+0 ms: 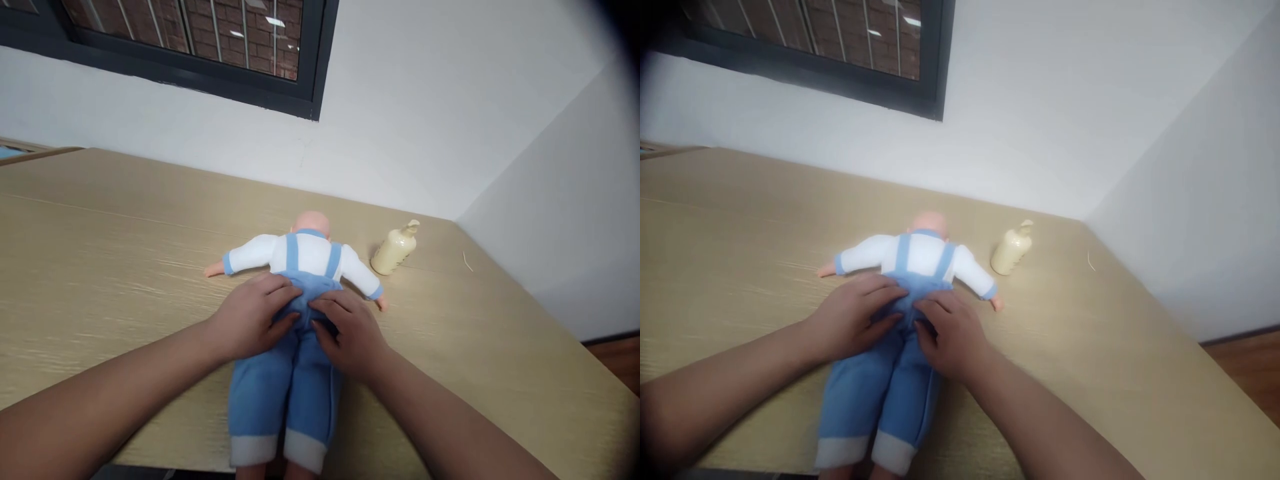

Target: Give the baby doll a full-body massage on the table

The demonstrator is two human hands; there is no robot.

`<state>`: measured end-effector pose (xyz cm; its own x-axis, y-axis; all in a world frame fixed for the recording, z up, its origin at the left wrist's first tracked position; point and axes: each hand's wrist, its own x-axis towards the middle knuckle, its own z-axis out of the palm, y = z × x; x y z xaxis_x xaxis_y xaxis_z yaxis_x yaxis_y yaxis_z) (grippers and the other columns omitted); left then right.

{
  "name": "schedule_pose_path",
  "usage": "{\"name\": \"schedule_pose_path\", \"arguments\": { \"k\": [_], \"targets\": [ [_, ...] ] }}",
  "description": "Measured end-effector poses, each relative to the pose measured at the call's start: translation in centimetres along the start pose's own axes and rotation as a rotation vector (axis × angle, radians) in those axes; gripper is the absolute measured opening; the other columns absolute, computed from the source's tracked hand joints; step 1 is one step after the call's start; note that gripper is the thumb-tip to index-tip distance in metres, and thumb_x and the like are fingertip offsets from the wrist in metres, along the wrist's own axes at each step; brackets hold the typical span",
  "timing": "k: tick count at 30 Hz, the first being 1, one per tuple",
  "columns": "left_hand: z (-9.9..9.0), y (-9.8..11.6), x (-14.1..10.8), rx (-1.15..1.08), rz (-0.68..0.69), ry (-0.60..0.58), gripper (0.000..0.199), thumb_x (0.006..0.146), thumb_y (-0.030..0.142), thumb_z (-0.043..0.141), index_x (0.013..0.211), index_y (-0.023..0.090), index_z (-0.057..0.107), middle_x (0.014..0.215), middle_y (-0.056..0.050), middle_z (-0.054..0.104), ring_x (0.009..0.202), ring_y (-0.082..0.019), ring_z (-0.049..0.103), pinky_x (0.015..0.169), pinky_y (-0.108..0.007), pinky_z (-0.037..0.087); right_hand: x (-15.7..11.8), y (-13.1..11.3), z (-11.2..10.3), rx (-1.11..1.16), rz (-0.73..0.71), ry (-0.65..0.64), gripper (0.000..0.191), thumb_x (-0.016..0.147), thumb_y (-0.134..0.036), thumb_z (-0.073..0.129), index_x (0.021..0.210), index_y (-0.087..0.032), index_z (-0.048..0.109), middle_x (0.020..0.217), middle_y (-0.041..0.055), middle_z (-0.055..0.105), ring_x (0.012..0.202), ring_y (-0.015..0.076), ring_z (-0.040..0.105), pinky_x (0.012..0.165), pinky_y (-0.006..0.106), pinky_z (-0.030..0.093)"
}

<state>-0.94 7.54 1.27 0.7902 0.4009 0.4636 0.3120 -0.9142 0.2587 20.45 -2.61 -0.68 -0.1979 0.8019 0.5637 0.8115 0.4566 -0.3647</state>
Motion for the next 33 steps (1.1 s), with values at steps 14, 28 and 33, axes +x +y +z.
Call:
{"name": "schedule_pose_path", "arguments": {
  "k": [14,28,33],
  "targets": [
    [0.82,-0.82,0.29,-0.08,-0.044,0.089,0.018,0.098,0.025,0.054,0.106,0.019,0.069,0.095,-0.007,0.067,0.09,-0.023,0.061,0.08,-0.038,0.049,0.18,0.56,0.13,0.093,0.059,0.021,0.023,0.093,-0.021,0.058,0.113,-0.024,0.069,0.107,0.0055,0.071,0.101,0.0207,0.065,0.092,0.038,0.054],
    [0.84,-0.48,0.23,-0.101,-0.154,0.06,0.034,0.084,0.025,0.063,0.118,0.02,0.064,0.112,-0.01,0.062,0.103,-0.028,0.059,0.09,-0.045,0.05,0.81,0.39,0.23,-0.037,0.167,-0.006,0.037,0.086,-0.03,0.066,0.123,-0.023,0.065,0.12,0.0099,0.069,0.114,0.0286,0.062,0.101,0.048,0.051],
    [0.38,-0.3,0.35,-0.185,-0.108,0.054,0.017,0.09,0.026,0.059,0.104,0.02,0.066,0.095,-0.007,0.065,0.092,-0.024,0.06,0.083,-0.04,0.048,0.89,0.1,-0.28,0.041,0.171,-0.002,0.015,0.092,-0.028,0.06,0.104,-0.024,0.068,0.099,0.0052,0.072,0.095,0.0236,0.066,0.085,0.041,0.053]
  ]
}}
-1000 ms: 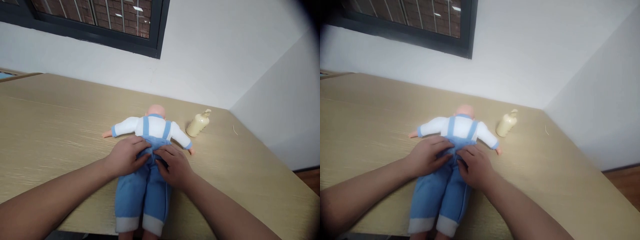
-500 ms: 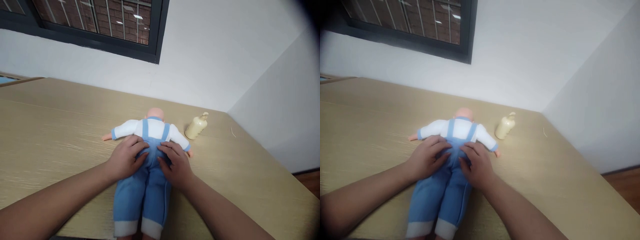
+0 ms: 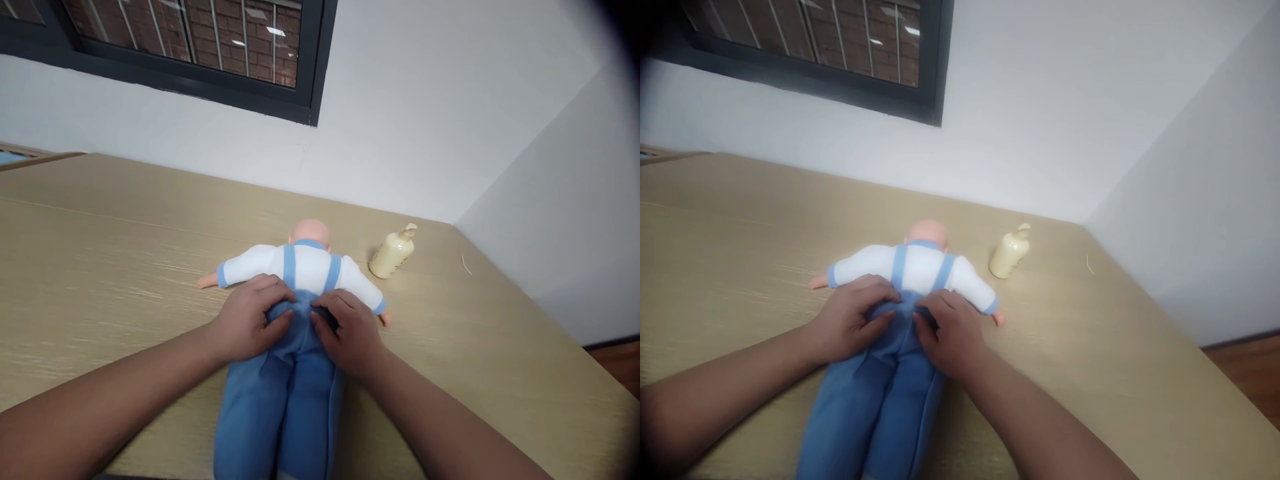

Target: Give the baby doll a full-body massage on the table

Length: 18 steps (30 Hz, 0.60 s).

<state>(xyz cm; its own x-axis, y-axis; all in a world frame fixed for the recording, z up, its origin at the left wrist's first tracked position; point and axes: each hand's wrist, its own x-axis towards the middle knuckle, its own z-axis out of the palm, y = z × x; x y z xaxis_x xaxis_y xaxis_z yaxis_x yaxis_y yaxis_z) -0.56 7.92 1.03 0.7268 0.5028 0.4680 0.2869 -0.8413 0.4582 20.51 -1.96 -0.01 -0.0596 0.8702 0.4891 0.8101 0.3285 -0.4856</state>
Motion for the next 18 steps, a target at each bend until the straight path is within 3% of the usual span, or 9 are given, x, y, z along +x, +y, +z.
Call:
{"name": "schedule_pose_path", "arguments": {
  "k": [5,9,13,18],
  "targets": [
    [0.19,0.16,0.08,0.034,-0.012,0.005,0.014,0.095,0.032,0.059,0.094,0.02,0.065,0.087,-0.005,0.063,0.087,-0.023,0.057,0.079,-0.039,0.047,-0.29,0.2,0.18,0.025,-0.019,0.051,0.012,0.095,-0.028,0.06,0.102,-0.025,0.069,0.096,0.0044,0.071,0.094,0.0225,0.065,0.085,0.04,0.053],
    [0.57,0.2,-0.12,0.123,-0.027,0.071,0.02,0.089,0.032,0.066,0.104,0.019,0.064,0.1,-0.008,0.061,0.097,-0.026,0.056,0.085,-0.043,0.048,-0.42,0.27,0.52,-0.096,-0.028,0.142,0.024,0.092,-0.033,0.064,0.114,-0.024,0.068,0.108,0.0093,0.068,0.105,0.0269,0.062,0.094,0.046,0.052],
    [0.74,0.23,-0.19,0.152,-0.037,0.086,0.036,0.089,0.033,0.066,0.121,0.019,0.061,0.116,-0.011,0.059,0.11,-0.029,0.055,0.096,-0.046,0.047,-0.2,0.52,0.47,-0.102,0.003,0.094,0.034,0.091,-0.035,0.064,0.123,-0.023,0.065,0.116,0.0117,0.065,0.111,0.0292,0.06,0.097,0.048,0.052],
    [0.47,0.12,0.15,0.08,-0.044,0.039,0.033,0.089,0.036,0.065,0.118,0.021,0.062,0.114,-0.01,0.062,0.108,-0.028,0.057,0.095,-0.046,0.047,0.31,0.82,0.25,-0.042,-0.007,0.043,0.029,0.091,-0.033,0.062,0.118,-0.022,0.064,0.11,0.0096,0.067,0.106,0.0274,0.06,0.093,0.045,0.052]
  ]
}}
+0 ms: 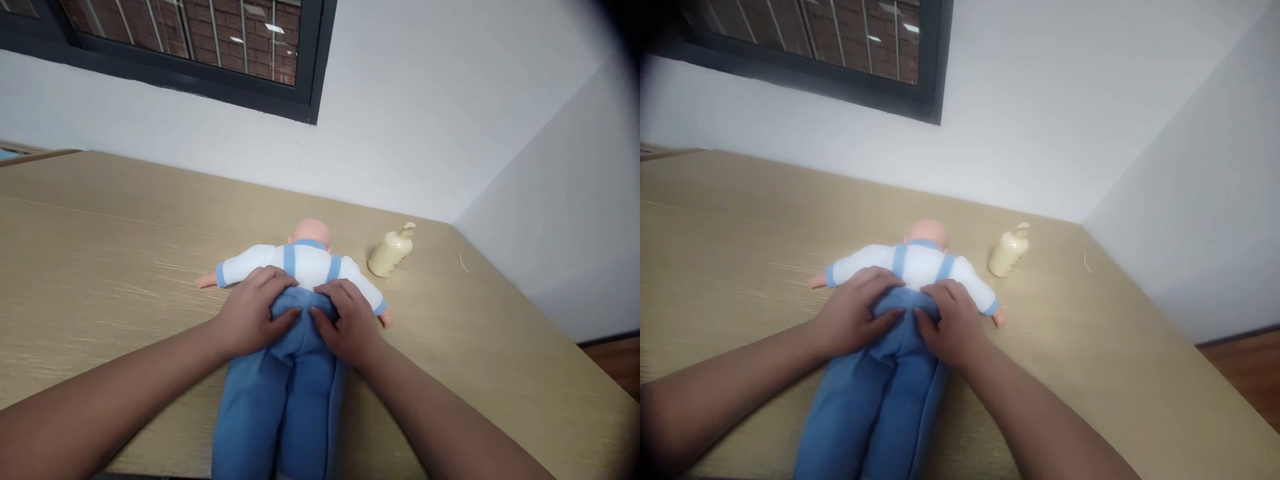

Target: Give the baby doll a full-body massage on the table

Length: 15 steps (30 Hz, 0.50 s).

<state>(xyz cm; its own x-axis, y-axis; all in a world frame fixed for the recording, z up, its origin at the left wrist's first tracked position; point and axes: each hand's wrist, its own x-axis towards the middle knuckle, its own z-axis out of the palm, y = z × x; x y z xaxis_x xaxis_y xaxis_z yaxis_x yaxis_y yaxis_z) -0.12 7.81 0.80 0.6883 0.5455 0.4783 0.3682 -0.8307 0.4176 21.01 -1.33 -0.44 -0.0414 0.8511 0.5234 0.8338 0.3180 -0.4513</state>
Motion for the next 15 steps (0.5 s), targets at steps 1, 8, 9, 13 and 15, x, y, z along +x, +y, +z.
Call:
{"name": "schedule_pose_path", "arguments": {
  "k": [1,8,9,13,15],
  "targets": [
    [-0.09,0.02,0.08,-0.016,-0.003,-0.004,0.032,0.089,0.036,0.065,0.117,0.021,0.063,0.112,-0.009,0.063,0.106,-0.028,0.058,0.094,-0.045,0.047,0.07,-0.01,-0.07,0.007,0.003,-0.006,0.026,0.091,-0.033,0.062,0.115,-0.022,0.064,0.108,0.0091,0.067,0.104,0.0269,0.061,0.091,0.044,0.052],
    [-0.39,0.5,0.58,-0.199,-0.054,-0.029,0.02,0.098,0.034,0.055,0.092,0.021,0.069,0.09,-0.004,0.067,0.086,-0.02,0.062,0.078,-0.034,0.048,0.02,-0.53,-0.61,0.033,0.08,-0.056,0.018,0.099,-0.033,0.053,0.089,-0.024,0.064,0.083,0.0008,0.067,0.078,0.0182,0.062,0.072,0.034,0.047],
    [-0.33,0.55,0.63,-0.208,-0.064,-0.028,0.022,0.099,0.034,0.053,0.089,0.021,0.069,0.087,-0.003,0.066,0.084,-0.019,0.061,0.076,-0.033,0.048,-0.03,-0.59,-0.6,0.03,0.089,-0.054,0.018,0.098,-0.034,0.054,0.087,-0.024,0.064,0.082,0.0004,0.067,0.076,0.0179,0.062,0.07,0.033,0.046],
    [0.09,0.66,0.59,-0.138,-0.046,-0.003,0.017,0.096,0.031,0.058,0.086,0.02,0.067,0.084,-0.003,0.063,0.083,-0.02,0.059,0.076,-0.035,0.047,-0.19,-0.75,-0.37,-0.015,0.07,-0.031,0.016,0.095,-0.036,0.06,0.086,-0.023,0.064,0.082,0.0021,0.066,0.079,0.0203,0.061,0.071,0.035,0.047],
    [0.34,0.67,0.43,-0.065,-0.012,0.036,0.012,0.094,0.029,0.059,0.091,0.02,0.066,0.089,-0.005,0.062,0.089,-0.022,0.058,0.08,-0.038,0.047,-0.29,-0.77,-0.25,-0.058,0.023,0.016,0.016,0.095,-0.038,0.061,0.092,-0.023,0.066,0.088,0.0049,0.067,0.088,0.0234,0.061,0.078,0.038,0.049]
  ]
}}
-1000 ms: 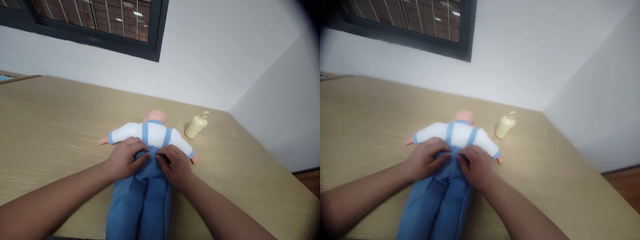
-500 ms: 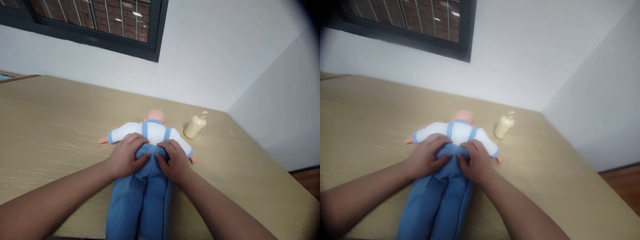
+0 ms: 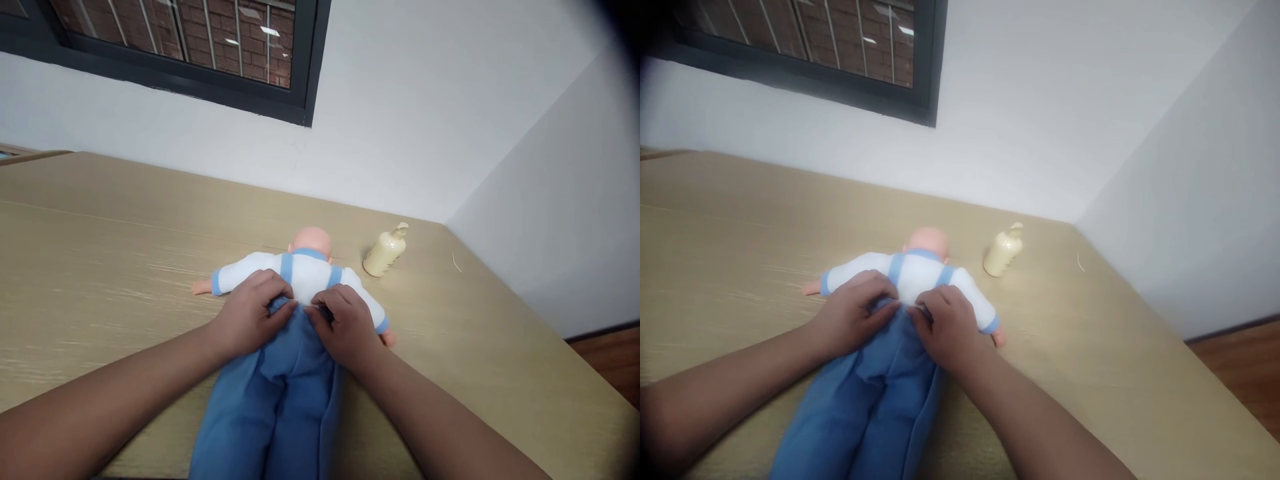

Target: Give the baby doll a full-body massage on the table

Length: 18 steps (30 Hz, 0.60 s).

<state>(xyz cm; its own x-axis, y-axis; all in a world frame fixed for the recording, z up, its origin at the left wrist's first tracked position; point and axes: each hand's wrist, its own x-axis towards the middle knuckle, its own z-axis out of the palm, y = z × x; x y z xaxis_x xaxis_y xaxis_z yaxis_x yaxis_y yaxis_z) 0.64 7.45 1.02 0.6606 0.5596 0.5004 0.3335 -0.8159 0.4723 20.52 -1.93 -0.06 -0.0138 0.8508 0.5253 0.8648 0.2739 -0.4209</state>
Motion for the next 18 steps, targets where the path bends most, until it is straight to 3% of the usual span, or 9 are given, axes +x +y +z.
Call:
{"name": "schedule_pose_path", "arguments": {
  "k": [3,6,18],
  "targets": [
    [0.3,-0.1,-0.3,0.094,0.047,0.072,0.022,0.093,0.028,0.061,0.112,0.018,0.064,0.109,-0.01,0.061,0.106,-0.027,0.056,0.093,-0.044,0.046,-0.1,0.0,0.1,-0.044,-0.055,0.08,0.024,0.094,-0.039,0.062,0.109,-0.022,0.067,0.105,0.01,0.067,0.103,0.0277,0.058,0.09,0.043,0.05],
    [0.5,-0.3,-0.4,0.108,0.051,0.062,0.033,0.093,0.028,0.061,0.123,0.016,0.06,0.121,-0.012,0.058,0.116,-0.029,0.053,0.102,-0.047,0.044,-0.2,0.2,0.3,-0.049,-0.058,0.075,0.03,0.095,-0.037,0.06,0.119,-0.02,0.064,0.114,0.0119,0.065,0.11,0.0289,0.057,0.096,0.045,0.049],
    [-0.1,-0.6,0.6,0.024,0.009,-0.092,0.024,0.093,0.036,0.06,0.111,0.02,0.066,0.109,-0.006,0.067,0.103,-0.024,0.059,0.091,-0.041,0.048,0.9,0.4,0.1,-0.016,0.02,-0.057,0.016,0.098,-0.027,0.052,0.095,-0.023,0.067,0.092,0.0032,0.069,0.089,0.0216,0.062,0.082,0.038,0.047]
  ]
}}
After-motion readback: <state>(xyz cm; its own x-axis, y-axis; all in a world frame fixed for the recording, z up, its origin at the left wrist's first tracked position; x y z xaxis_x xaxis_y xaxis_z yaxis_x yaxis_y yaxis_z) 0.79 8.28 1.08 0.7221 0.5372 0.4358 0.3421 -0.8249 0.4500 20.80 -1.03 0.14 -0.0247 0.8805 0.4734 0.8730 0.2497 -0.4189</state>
